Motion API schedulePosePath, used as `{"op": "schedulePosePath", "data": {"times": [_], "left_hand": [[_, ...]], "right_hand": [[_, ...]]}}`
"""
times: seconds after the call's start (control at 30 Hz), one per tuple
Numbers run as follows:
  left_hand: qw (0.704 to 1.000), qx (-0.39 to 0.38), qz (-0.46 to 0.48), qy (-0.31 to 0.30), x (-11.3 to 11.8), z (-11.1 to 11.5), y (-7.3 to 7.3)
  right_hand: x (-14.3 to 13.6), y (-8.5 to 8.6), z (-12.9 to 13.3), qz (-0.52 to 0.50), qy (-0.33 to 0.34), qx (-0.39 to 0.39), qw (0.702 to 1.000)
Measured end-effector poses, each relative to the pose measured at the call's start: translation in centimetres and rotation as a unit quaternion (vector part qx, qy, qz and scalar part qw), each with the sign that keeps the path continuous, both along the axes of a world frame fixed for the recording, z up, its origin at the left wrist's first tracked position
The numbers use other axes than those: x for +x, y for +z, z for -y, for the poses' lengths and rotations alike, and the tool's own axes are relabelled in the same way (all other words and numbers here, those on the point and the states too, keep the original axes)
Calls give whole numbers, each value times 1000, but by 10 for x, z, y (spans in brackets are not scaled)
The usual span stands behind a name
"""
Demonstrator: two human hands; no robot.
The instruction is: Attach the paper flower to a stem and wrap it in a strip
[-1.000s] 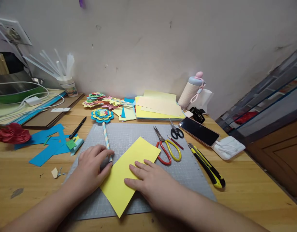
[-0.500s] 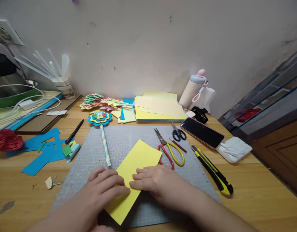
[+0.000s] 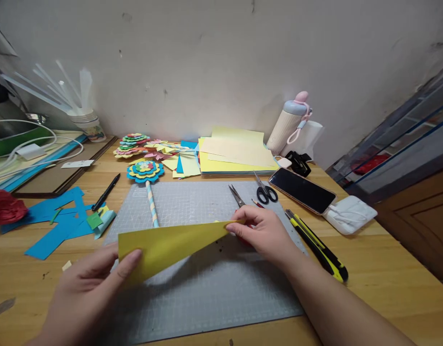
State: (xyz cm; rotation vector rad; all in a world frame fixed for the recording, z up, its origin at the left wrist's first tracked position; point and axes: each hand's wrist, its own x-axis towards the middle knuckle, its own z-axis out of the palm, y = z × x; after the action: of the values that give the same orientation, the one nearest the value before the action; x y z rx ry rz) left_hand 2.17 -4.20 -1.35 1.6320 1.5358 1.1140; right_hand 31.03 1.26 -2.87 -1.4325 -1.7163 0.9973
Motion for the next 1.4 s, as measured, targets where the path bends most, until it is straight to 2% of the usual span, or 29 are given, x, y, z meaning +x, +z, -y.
{"op": "schedulePosePath", "data": {"times": [0.07, 0.1, 0.23, 0.3, 0.4, 0.5, 0.6, 0.67, 0.73, 0.8, 0.87, 0.9, 0.93, 0.97, 1.03, 1.1, 1.17, 1.23, 1.3, 1.4], "left_hand": [[994, -81, 38, 71, 3, -1, 1], [989, -110, 55, 83, 4, -1, 1], [977, -162, 113, 80, 5, -5, -2], [966, -186, 159, 89, 2, -8, -5], [939, -230, 233, 100, -1, -11, -8], [923, -251, 277, 96, -1, -12, -10], [928, -242, 271, 84, 0, -12, -10], [945, -201, 243, 90, 0, -12, -10], [958, -153, 222, 97, -1, -13, -11], [962, -136, 219, 91, -3, -13, -12], [961, -144, 221, 83, -3, -12, -14], [960, -149, 223, 78, -3, -12, -14], [960, -154, 224, 73, -3, -12, -15], [959, -158, 224, 67, -3, -11, -16], [959, -168, 223, 54, -3, -10, -18], [958, -173, 224, 44, -3, -9, -19], [957, -176, 227, 36, -3, -8, -19], [956, -179, 229, 34, -3, -8, -18], [955, -182, 230, 32, -2, -8, -17], [955, -191, 228, 20, -2, -6, -16]], "right_hand": [[-2, 2, 1, -110, -35, -86, 989], [-4, 3, 2, -159, -42, -124, 979], [-7, 5, 4, -303, -26, -213, 929], [-9, 6, 4, -322, 4, -234, 917], [-12, 6, 6, -300, 39, -251, 919], [-15, 4, 7, -310, 29, -250, 917], [-14, -1, 2, -316, 1, -247, 916], [-11, -6, -4, -304, -49, -210, 928], [-5, -11, -12, -293, -119, -132, 939], [1, -14, -17, -295, -181, -48, 937], [5, -13, -16, -236, -215, 54, 946], [5, -11, -14, -165, -210, 125, 956], [5, -9, -11, -73, -178, 206, 959], [4, -7, -9, 28, -121, 290, 949], [-2, -5, -7, 192, 25, 422, 886], [-9, -8, -9, 283, 130, 485, 817], [-16, -15, -16, 339, 162, 503, 779], [-20, -22, -22, 369, 173, 497, 766], [-21, -25, -26, 379, 180, 490, 764], [-17, -21, -26, 350, 166, 493, 779]]}}
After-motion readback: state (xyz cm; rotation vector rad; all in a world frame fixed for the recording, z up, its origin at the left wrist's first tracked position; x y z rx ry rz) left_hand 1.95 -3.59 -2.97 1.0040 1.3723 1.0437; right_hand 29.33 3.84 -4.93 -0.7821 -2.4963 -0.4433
